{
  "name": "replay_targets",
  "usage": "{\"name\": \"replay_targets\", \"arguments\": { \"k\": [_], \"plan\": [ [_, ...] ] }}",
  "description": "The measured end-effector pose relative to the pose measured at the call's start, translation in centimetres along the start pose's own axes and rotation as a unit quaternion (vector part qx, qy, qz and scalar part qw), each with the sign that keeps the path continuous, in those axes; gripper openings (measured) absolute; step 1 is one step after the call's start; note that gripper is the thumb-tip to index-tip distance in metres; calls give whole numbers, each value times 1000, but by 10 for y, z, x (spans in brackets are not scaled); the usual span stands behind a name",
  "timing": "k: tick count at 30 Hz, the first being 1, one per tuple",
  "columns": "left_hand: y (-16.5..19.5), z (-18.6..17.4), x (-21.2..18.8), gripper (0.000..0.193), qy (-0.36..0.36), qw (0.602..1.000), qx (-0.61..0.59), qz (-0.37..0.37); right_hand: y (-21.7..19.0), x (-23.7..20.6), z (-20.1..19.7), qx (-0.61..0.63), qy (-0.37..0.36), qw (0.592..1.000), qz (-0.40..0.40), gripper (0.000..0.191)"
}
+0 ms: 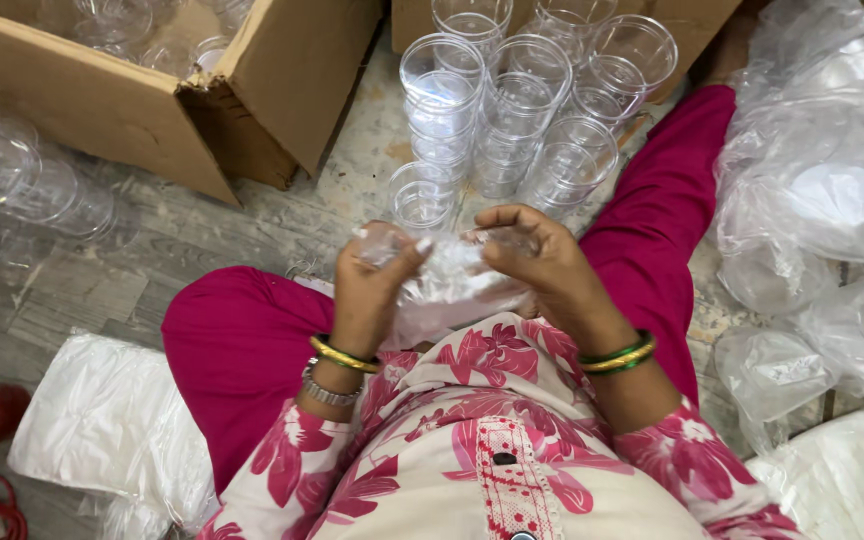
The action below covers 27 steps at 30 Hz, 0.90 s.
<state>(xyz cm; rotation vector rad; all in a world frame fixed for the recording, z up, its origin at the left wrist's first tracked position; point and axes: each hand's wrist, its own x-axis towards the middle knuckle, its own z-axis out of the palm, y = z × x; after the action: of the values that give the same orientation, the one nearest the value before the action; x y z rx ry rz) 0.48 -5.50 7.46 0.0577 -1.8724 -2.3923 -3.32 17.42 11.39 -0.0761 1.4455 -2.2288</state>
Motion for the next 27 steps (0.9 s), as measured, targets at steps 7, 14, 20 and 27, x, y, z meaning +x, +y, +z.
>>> {"name": "replay_targets", "arguments": {
  "k": [7, 14, 20, 27],
  "plan": [
    [-9, -5, 8, 16, 76, 996, -25, -40, 49, 22, 5, -100, 62, 991, -56, 15],
    [-4, -20, 15, 35, -86, 940, -260, -205, 22, 36, 4, 36, 9, 999, 22, 24],
    [-51, -47, 37, 30, -61, 886, -327, -324, -5, 64, -31, 141, -64, 988, 0, 14],
    [-168, -77, 102, 23, 150, 989, 11, -9, 99, 167, -47, -418, 269, 859, -118, 33]
  ]
}}
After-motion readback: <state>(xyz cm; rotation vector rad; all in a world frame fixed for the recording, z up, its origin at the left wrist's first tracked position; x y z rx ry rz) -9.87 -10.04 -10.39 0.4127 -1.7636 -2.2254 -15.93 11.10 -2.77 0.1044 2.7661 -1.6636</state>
